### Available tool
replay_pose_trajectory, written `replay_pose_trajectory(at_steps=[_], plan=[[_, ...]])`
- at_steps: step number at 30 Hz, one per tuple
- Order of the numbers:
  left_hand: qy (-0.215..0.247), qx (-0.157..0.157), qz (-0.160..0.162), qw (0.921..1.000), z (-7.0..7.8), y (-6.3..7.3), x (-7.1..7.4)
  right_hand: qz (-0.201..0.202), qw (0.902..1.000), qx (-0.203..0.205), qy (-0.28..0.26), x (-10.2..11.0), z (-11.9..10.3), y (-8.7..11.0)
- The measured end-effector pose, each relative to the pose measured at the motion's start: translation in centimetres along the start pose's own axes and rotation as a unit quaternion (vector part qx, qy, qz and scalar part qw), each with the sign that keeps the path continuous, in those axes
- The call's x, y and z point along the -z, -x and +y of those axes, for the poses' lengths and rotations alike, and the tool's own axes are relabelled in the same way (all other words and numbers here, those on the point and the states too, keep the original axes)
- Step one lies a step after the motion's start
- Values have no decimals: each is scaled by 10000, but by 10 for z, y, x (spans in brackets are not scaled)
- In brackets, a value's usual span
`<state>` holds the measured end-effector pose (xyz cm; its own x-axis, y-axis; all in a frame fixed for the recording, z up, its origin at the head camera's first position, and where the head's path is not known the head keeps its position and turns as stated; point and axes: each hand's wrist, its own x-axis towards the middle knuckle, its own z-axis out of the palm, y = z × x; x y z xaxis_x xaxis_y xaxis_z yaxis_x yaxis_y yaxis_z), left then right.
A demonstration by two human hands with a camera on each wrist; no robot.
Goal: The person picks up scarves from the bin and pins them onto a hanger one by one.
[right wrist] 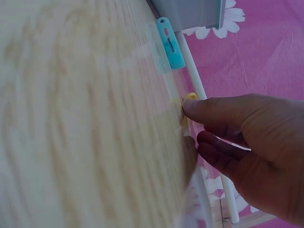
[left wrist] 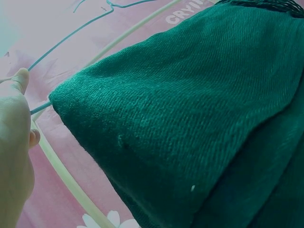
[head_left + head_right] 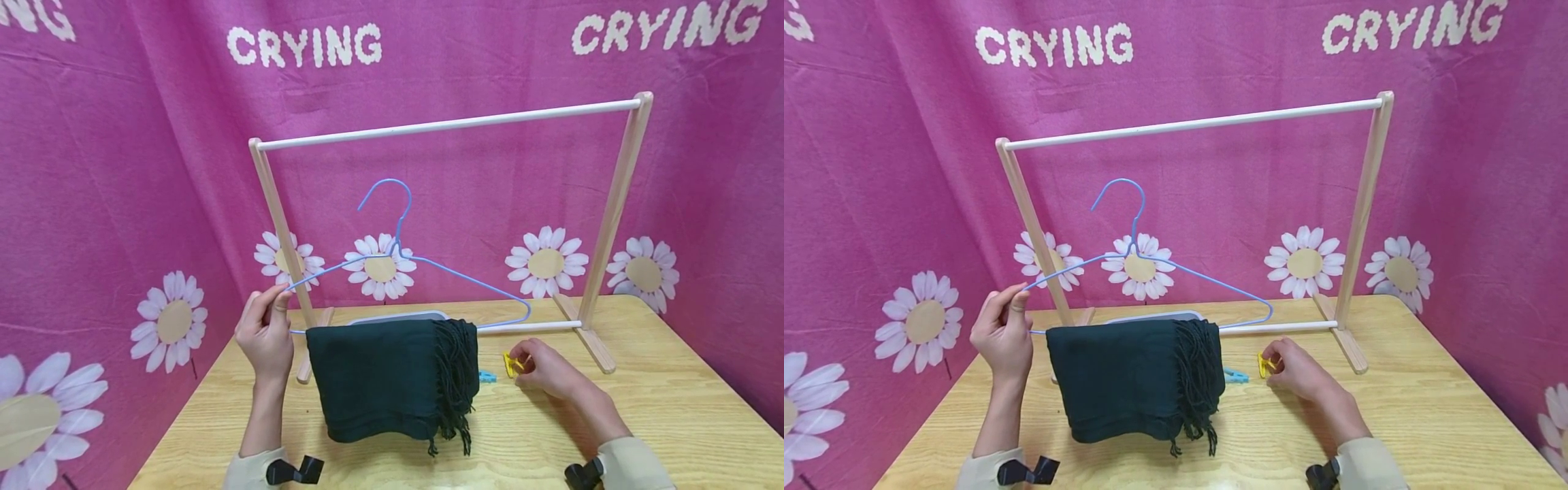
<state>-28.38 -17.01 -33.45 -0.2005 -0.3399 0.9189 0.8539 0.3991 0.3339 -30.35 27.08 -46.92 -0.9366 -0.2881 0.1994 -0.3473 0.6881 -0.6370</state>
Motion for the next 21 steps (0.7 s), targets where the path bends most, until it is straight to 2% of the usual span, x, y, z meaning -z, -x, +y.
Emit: replay_pose_trajectory(at_steps=[5,14,18,21], plan=[[-19,5,-8,10000,0,0,1,-68,9999,-26,132,0,3,-1],[-9,24,-12,10000,-1,0,1,-226,9978,-354,516,-2,1,0],[-4,30,0,10000,-1,0,0,-317,9972,-380,558,2,0,0],[10,28,29,10000,0,0,-1,-250,9985,-222,440,8,-3,0]])
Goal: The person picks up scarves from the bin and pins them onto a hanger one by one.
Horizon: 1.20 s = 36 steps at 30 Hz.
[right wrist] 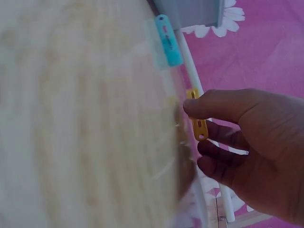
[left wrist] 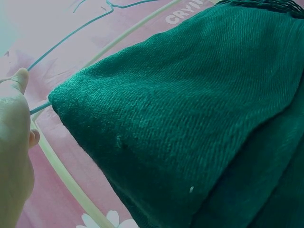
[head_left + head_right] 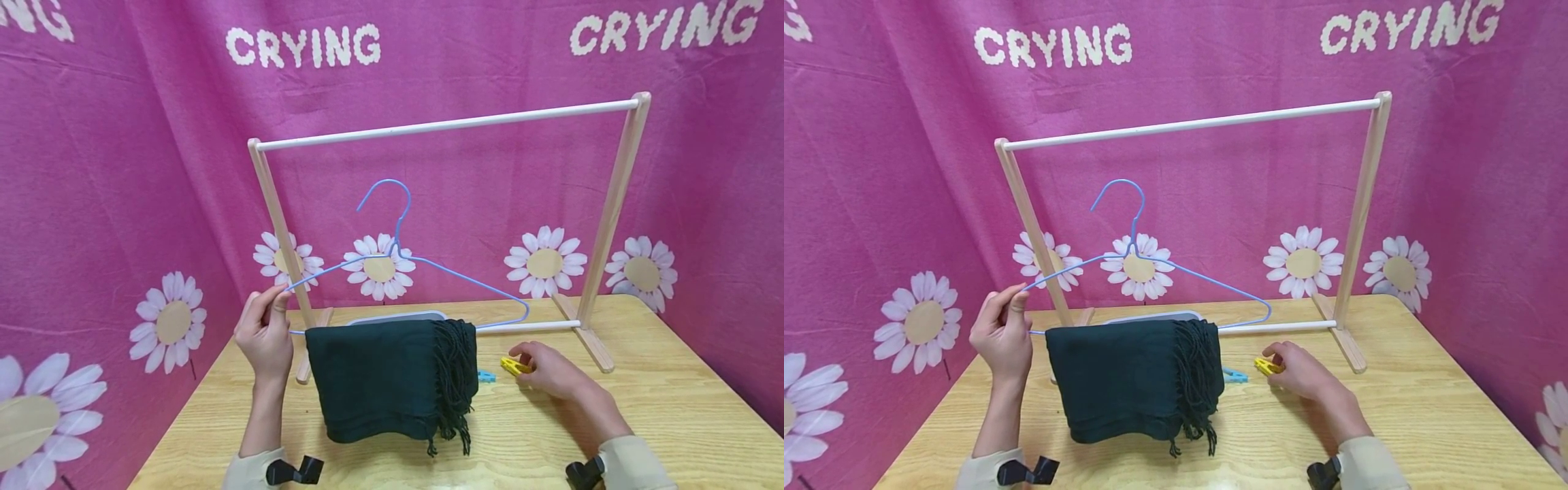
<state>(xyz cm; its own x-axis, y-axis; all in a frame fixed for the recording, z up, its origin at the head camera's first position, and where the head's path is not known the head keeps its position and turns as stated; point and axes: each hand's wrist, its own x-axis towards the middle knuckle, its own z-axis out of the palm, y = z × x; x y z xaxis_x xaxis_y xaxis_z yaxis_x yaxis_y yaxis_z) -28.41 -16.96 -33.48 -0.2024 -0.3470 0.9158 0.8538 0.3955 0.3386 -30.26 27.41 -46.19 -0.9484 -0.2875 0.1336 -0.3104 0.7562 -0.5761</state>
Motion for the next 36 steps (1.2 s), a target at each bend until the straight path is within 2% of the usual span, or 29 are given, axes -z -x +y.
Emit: replay_pose_trajectory(at_steps=[7,16,23,28,36], plan=[[-21,-10,28,10000,0,-1,-2,936,9941,539,-50,22,-16,4],[-154,180,158,9996,0,0,-3,1370,9803,1348,-452,50,-45,12],[-173,386,342,9985,2,3,-6,1742,9569,2139,-905,67,-63,23],[-136,486,473,9976,4,2,-9,1933,9445,2343,-1251,76,-77,29],[-105,746,558,9956,9,5,-11,2514,9226,2675,-1183,84,-97,35]])
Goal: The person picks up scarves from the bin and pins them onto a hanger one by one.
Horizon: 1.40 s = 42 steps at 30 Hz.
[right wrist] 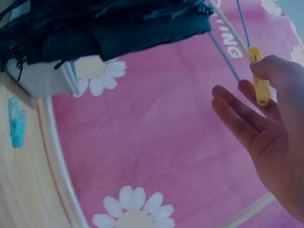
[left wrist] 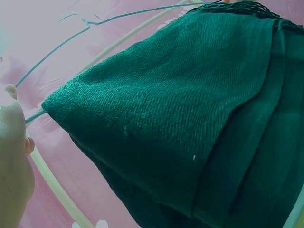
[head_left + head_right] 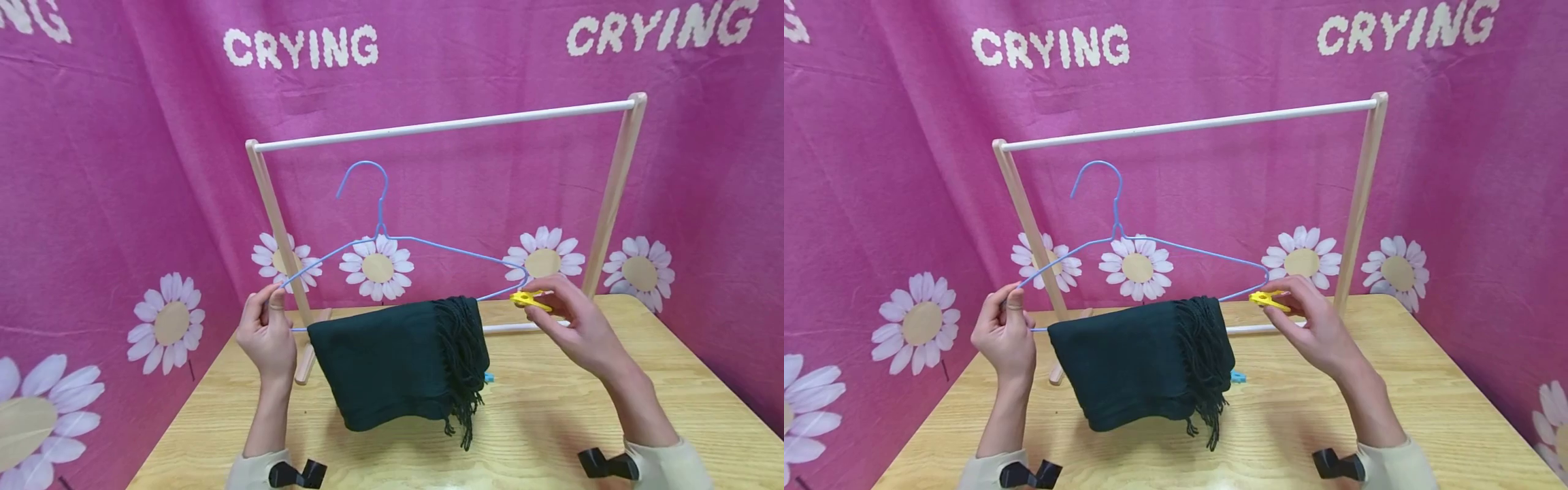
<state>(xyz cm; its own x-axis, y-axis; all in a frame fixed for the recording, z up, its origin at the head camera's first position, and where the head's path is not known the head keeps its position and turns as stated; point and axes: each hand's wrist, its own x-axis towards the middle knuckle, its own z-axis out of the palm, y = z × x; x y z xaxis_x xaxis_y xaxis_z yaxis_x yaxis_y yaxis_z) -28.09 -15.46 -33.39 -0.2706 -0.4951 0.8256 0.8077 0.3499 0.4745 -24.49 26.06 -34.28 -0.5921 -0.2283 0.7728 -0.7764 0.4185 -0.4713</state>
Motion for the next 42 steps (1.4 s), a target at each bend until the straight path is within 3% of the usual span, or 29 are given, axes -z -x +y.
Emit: replay_pose_trajectory(at_steps=[5,9,21,25,29,36,42], plan=[[217,9,-68,9997,4,2,-3,399,9983,342,239,-2,-16,-3],[344,2,-85,9994,8,3,-7,677,9967,437,97,-3,-29,-5],[632,207,252,9975,29,-2,-3,798,9923,912,-267,0,-49,-9],[853,213,320,9956,31,-4,-1,866,9829,1331,-932,-1,-53,-11],[899,187,184,9956,31,-3,-1,885,9722,1585,-1476,-1,-56,-12],[874,-184,-158,9959,32,0,-5,654,9896,1019,-774,-3,-55,-8],[978,-362,-230,9943,31,1,-7,737,9903,1172,97,-4,-51,-11]])
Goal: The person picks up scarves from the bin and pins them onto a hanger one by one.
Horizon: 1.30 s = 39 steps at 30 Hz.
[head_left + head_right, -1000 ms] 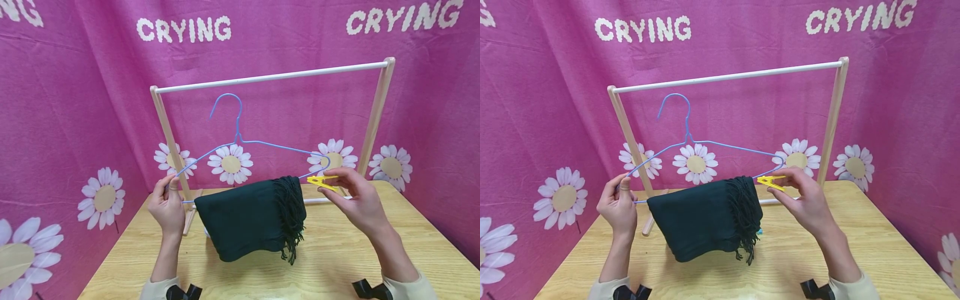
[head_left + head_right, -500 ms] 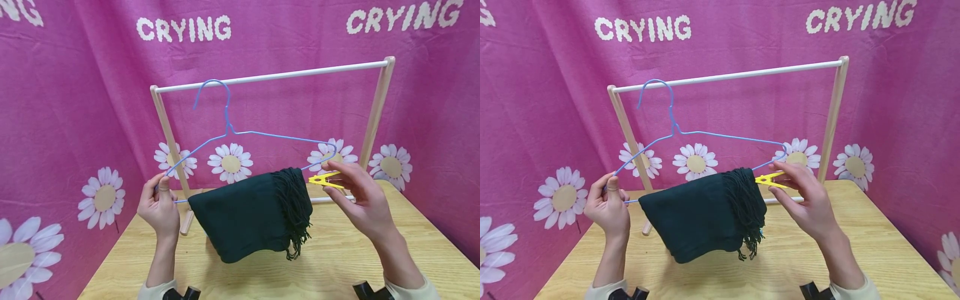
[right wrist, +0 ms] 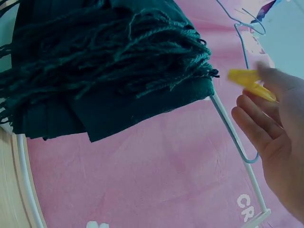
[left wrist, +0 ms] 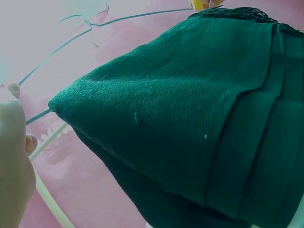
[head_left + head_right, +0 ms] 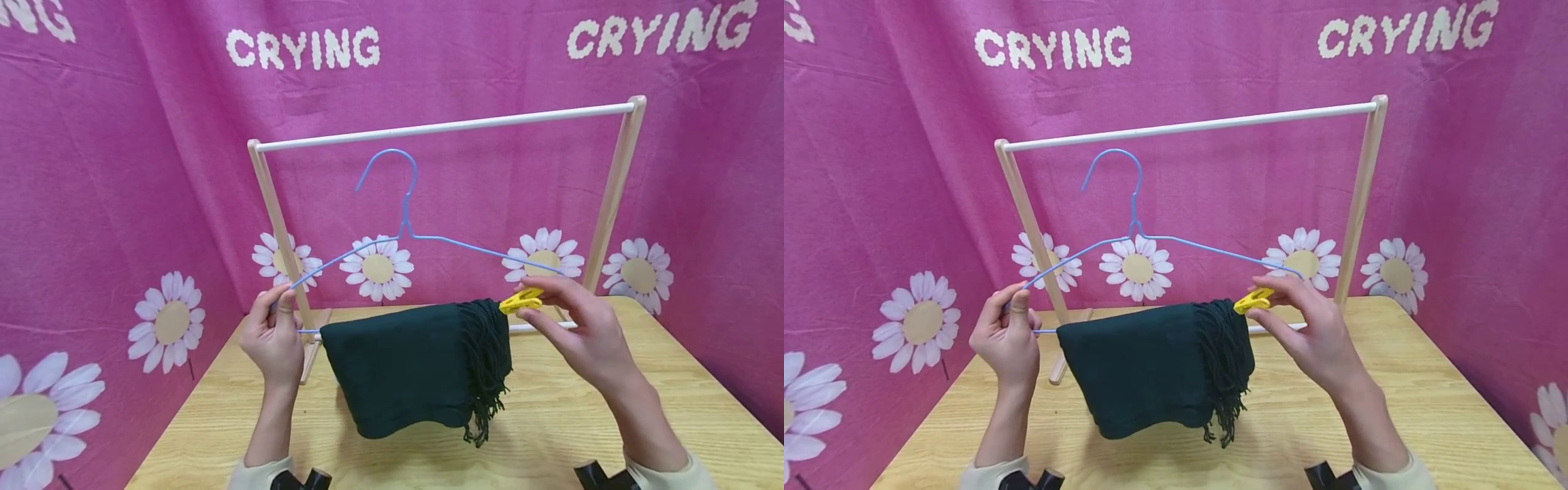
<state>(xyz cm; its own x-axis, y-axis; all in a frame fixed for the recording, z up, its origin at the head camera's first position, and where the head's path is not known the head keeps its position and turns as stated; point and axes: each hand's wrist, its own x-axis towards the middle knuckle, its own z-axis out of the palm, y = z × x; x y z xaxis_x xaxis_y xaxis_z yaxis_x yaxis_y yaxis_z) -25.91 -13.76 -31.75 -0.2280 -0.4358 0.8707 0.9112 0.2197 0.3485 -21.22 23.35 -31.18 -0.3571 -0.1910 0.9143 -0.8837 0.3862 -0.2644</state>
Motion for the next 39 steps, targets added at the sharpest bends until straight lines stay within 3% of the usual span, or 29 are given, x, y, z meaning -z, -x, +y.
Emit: replay_pose_trajectory(at_steps=[3,8,13,16,20,25,31,39], plan=[[-6,-12,-64,10000,0,1,-1,17,10000,-74,13,-1,-1,0],[6,-24,-152,9999,2,1,-2,17,9980,-186,-597,-3,-3,0],[57,-50,-130,9999,4,0,-3,107,9971,83,-751,-4,-2,-2],[63,-62,-122,9999,4,0,-2,-34,9981,106,-609,-3,-4,-2],[15,-100,-145,9998,4,0,-2,-552,9982,-182,151,1,-9,-2],[-34,-150,-173,9997,4,1,-1,-1281,9846,-562,1046,5,-12,-1],[-181,-235,-250,9992,4,1,-1,-1396,9823,-716,1022,1,-12,0],[-248,-269,-253,9990,5,1,-1,-1168,9864,-950,666,-4,-10,2]])
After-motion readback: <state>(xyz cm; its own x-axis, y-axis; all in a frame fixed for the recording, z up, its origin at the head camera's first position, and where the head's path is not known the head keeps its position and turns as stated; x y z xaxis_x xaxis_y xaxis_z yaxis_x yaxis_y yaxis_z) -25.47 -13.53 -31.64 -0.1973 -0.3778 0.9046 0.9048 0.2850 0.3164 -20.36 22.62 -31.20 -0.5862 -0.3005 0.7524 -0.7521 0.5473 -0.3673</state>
